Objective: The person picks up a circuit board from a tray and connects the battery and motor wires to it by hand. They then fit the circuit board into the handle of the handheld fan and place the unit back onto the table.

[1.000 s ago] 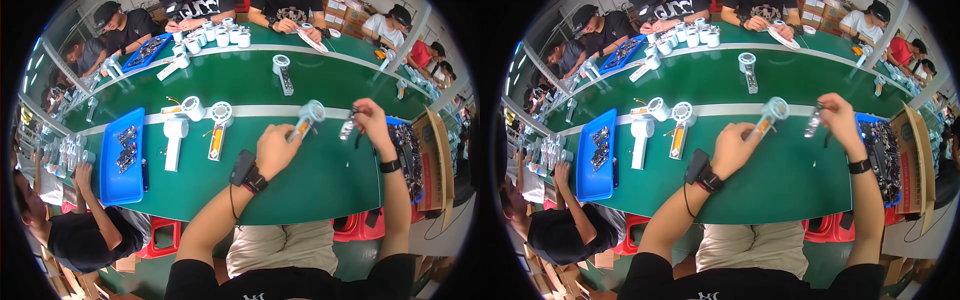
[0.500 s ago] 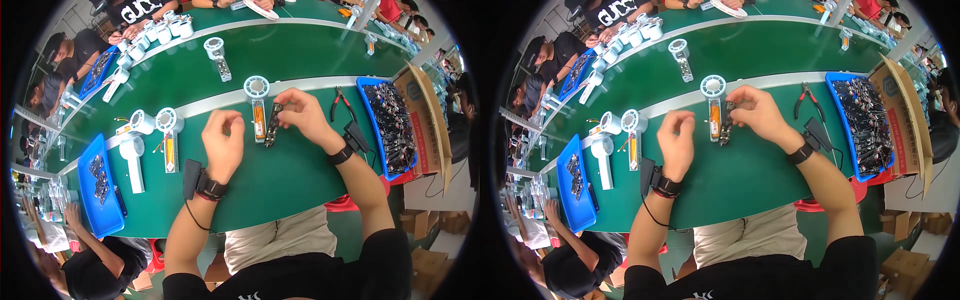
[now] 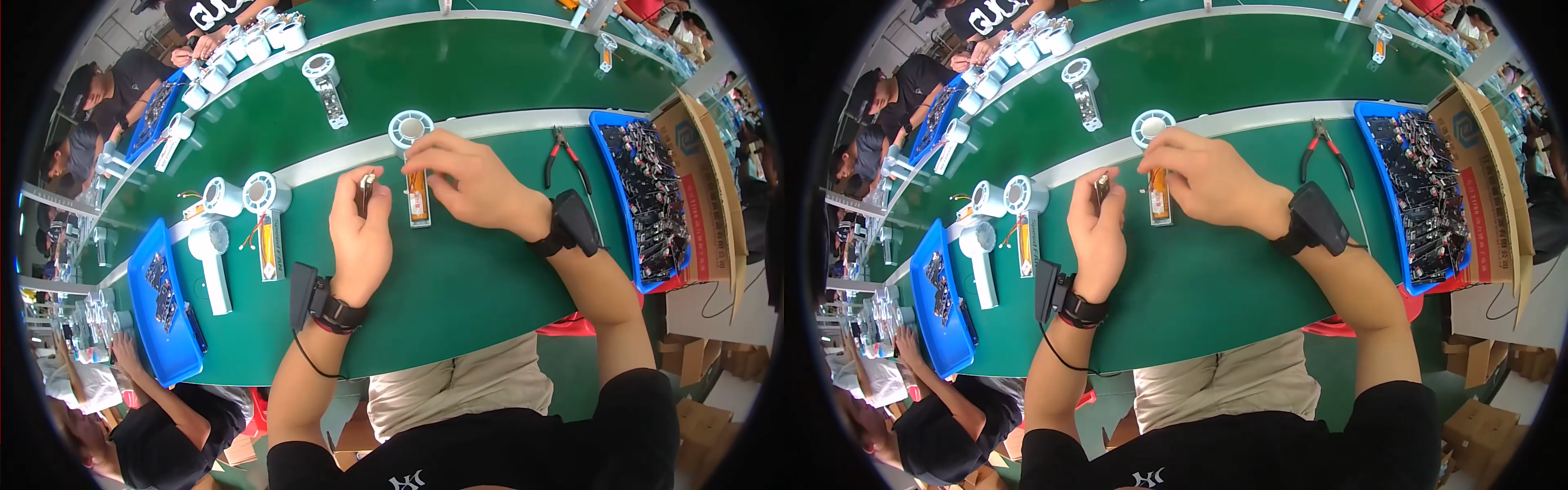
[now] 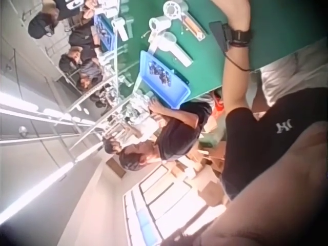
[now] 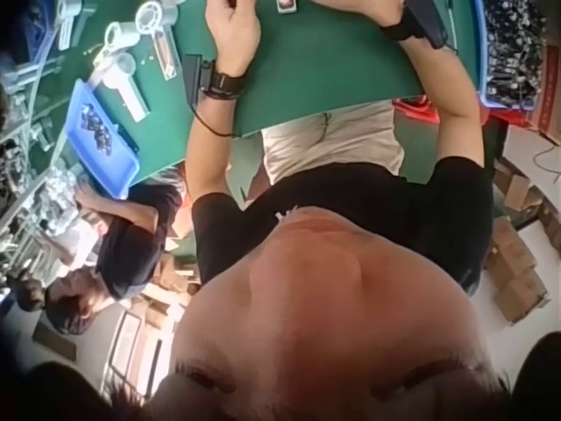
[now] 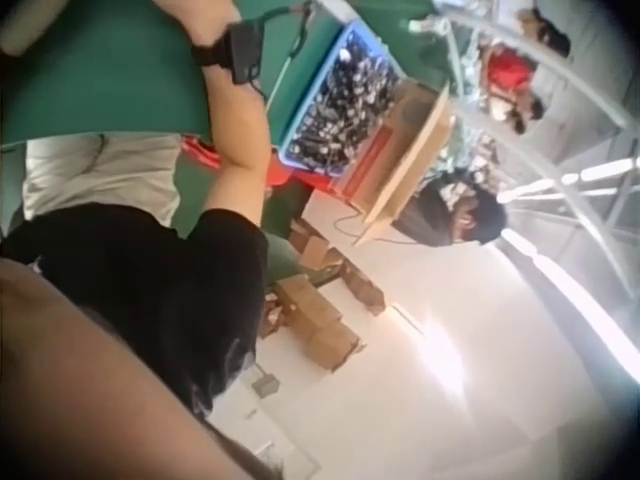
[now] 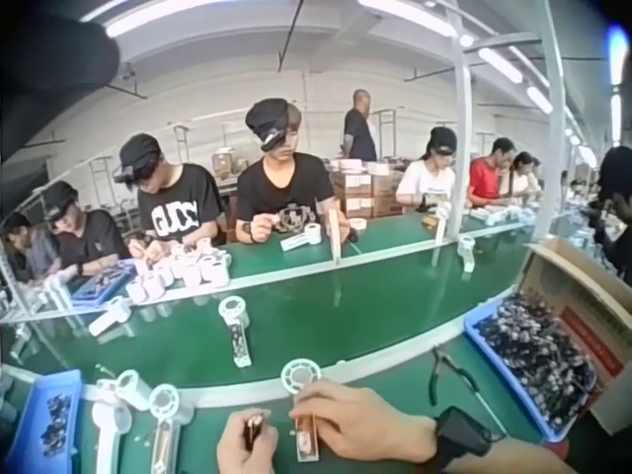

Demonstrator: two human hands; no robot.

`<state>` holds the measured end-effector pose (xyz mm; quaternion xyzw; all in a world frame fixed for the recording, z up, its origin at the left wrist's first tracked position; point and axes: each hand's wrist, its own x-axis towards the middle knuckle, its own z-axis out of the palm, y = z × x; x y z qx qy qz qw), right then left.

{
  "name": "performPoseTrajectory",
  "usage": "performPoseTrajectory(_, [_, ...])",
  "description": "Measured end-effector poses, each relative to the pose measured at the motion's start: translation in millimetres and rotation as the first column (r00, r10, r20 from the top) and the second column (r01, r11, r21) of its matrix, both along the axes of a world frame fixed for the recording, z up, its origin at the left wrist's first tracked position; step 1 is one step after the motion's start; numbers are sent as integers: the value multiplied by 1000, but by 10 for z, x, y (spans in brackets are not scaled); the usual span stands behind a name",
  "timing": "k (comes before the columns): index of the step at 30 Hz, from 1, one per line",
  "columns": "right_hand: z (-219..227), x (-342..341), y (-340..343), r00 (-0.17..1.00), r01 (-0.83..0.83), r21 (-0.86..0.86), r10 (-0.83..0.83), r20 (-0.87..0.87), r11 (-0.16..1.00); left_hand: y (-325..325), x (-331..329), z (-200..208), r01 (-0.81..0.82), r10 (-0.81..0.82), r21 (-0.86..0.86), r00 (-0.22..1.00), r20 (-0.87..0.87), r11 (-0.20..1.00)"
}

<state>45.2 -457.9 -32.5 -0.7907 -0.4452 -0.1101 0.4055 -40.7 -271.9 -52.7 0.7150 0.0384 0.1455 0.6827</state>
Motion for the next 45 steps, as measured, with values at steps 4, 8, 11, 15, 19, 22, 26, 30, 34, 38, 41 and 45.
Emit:
performPoseTrajectory(4, [-78, -52, 21, 996, 11, -105, -1, 94, 994, -22, 68, -88, 105, -111, -88, 992, -60, 991])
performPoseTrajectory(8, [-155, 10, -14, 983, -2, -149, 29, 183, 989, -62, 71, -87, 172, -175, -67, 984, -42, 983])
performPoseTrajectory(11, [-170, -13, -6, 982, 2, -39, 5, 189, 999, -59, 41, -93, 168, -169, -46, 986, -6, 985])
performPoseTrajectory(15, [-127, -126, 13, 983, 39, -18, -35, 182, 999, -59, 29, -95, 142, -141, 5, 986, 93, 990])
performPoseTrajectory(19, [-140, -151, 8, 986, 35, 7, -36, 161, 999, -52, 22, -87, 117, -127, 75, 981, 145, 990])
performPoseTrajectory(22, [-148, -155, 21, 999, 23, 39, -25, 42, 999, -41, 15, -70, 114, -119, 51, 986, 119, 992])
performPoseTrajectory(26, [-89, -169, 15, 970, -4, 91, 26, -242, 996, -31, 13, 14, 153, -156, -136, 988, -16, 979])
performPoseTrajectory(30, [-5, -234, 33, 916, 35, 92, 6, -402, 995, 53, 37, 16, 187, -251, -364, 958, -137, 912])
performPoseTrajectory(34, [-53, -247, 50, 927, 91, 113, -42, -372, 989, 89, 60, -26, 245, -315, -356, 937, -153, 902])
performPoseTrajectory(38, [-90, -240, 85, 874, 101, 213, 15, -485, 972, 46, 63, -2, 253, -333, -517, 941, -66, 818])
performPoseTrajectory(41, [-93, -243, 90, 825, 112, 260, 57, -562, 959, 51, 76, -61, 341, -413, -500, 910, -36, 796])
performPoseTrajectory(45, [-132, -257, 81, 852, 135, 289, 37, -522, 948, 15, 58, -26, 344, -409, -391, 907, -95, 854])
